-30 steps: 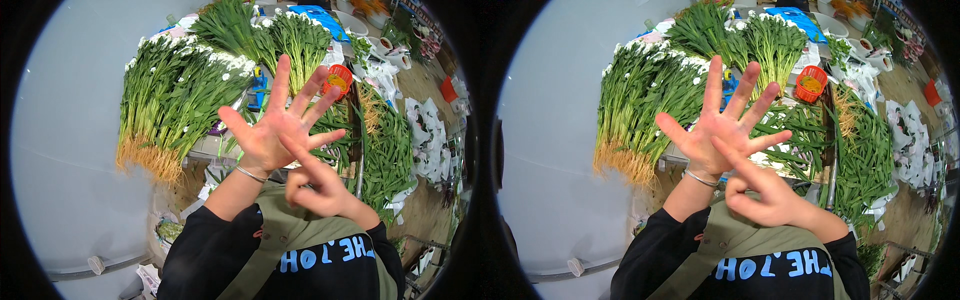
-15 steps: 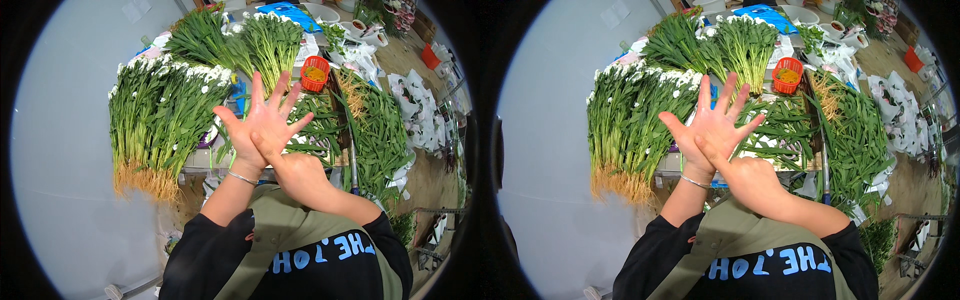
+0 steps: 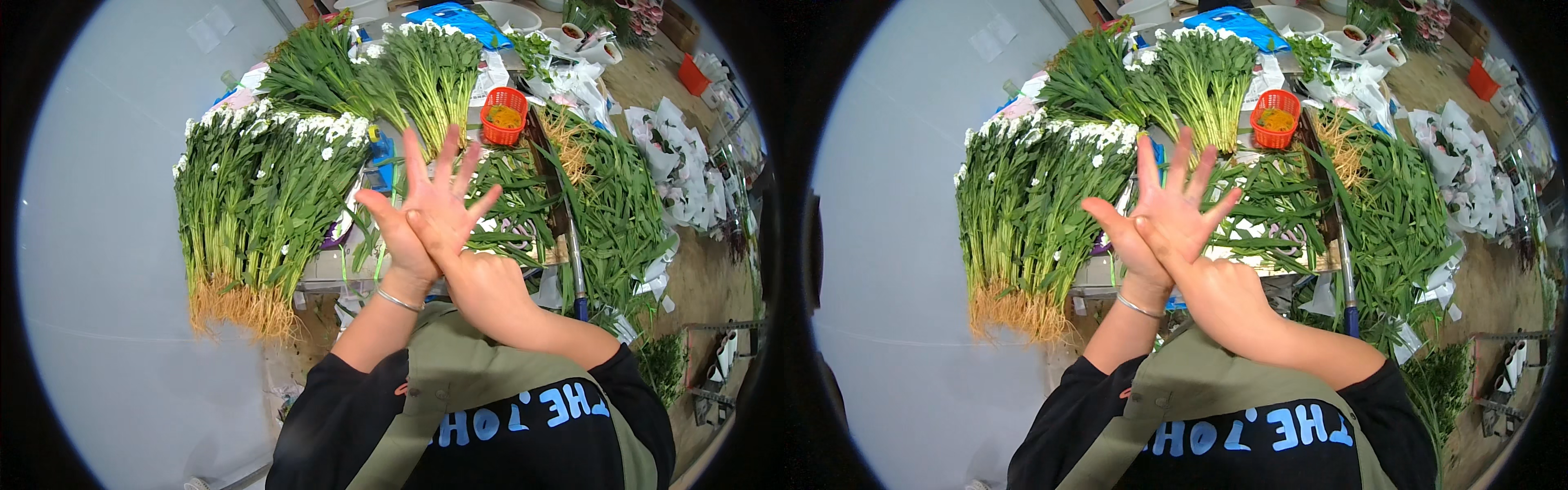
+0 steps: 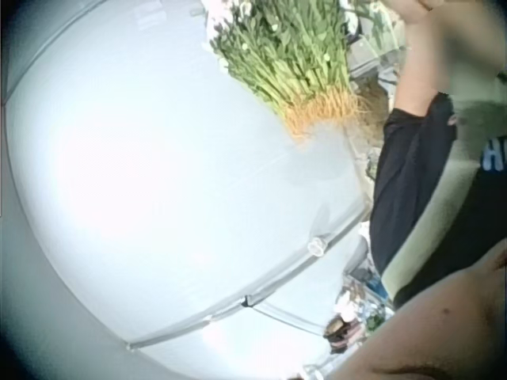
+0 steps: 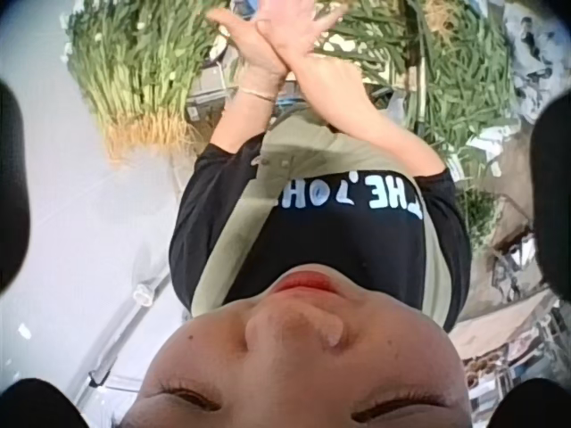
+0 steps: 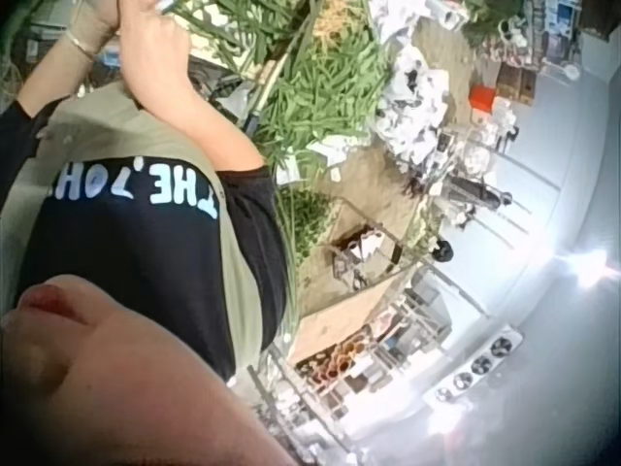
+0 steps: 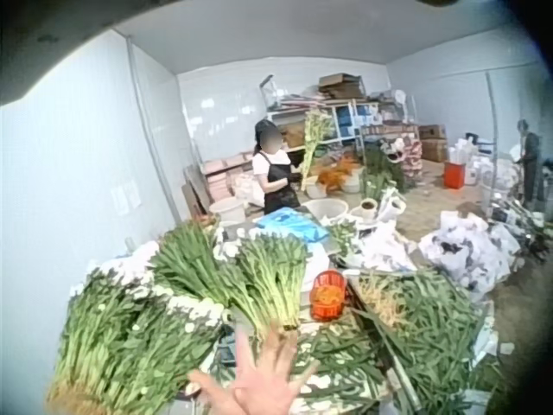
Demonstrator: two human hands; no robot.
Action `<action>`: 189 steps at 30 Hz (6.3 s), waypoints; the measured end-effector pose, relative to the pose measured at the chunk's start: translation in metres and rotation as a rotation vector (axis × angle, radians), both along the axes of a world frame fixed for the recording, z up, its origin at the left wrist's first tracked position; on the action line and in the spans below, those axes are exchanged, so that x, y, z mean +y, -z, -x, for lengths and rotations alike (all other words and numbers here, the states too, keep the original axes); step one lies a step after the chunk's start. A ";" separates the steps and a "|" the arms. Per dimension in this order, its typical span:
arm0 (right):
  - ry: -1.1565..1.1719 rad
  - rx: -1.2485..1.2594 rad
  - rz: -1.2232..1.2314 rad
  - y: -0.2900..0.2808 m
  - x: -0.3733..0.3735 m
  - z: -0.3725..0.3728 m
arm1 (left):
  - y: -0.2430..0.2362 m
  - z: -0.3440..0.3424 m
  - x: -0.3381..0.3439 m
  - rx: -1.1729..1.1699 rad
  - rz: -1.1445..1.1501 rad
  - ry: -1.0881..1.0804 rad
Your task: The person trims long green stems and leafy foliage with a knife, removes lower leaves, and bundles the stems with rubber bands. They also handle wrapped pink roses, unwrapping and rewrapping them. The work occurs at a cluttered table with other flowers and supplies.
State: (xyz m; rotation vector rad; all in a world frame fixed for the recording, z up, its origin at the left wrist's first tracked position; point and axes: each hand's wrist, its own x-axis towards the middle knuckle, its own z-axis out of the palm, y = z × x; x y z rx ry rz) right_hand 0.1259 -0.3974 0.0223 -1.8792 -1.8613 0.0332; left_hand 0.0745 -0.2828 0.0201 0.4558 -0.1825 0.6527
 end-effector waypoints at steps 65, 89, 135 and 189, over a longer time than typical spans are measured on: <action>0.081 1.508 0.236 0.100 0.126 0.069 | 0.204 0.354 0.328 2.186 -1.185 -0.603; 0.349 0.952 -0.094 0.100 0.009 -0.042 | -0.052 0.036 0.296 0.063 -0.598 -0.368; 0.849 -0.124 -0.078 -0.240 0.077 -0.297 | 0.299 -0.069 0.234 0.479 0.166 -0.196; 0.916 0.497 0.820 0.207 -0.193 -0.139 | 0.234 -0.081 0.238 0.888 -0.040 0.031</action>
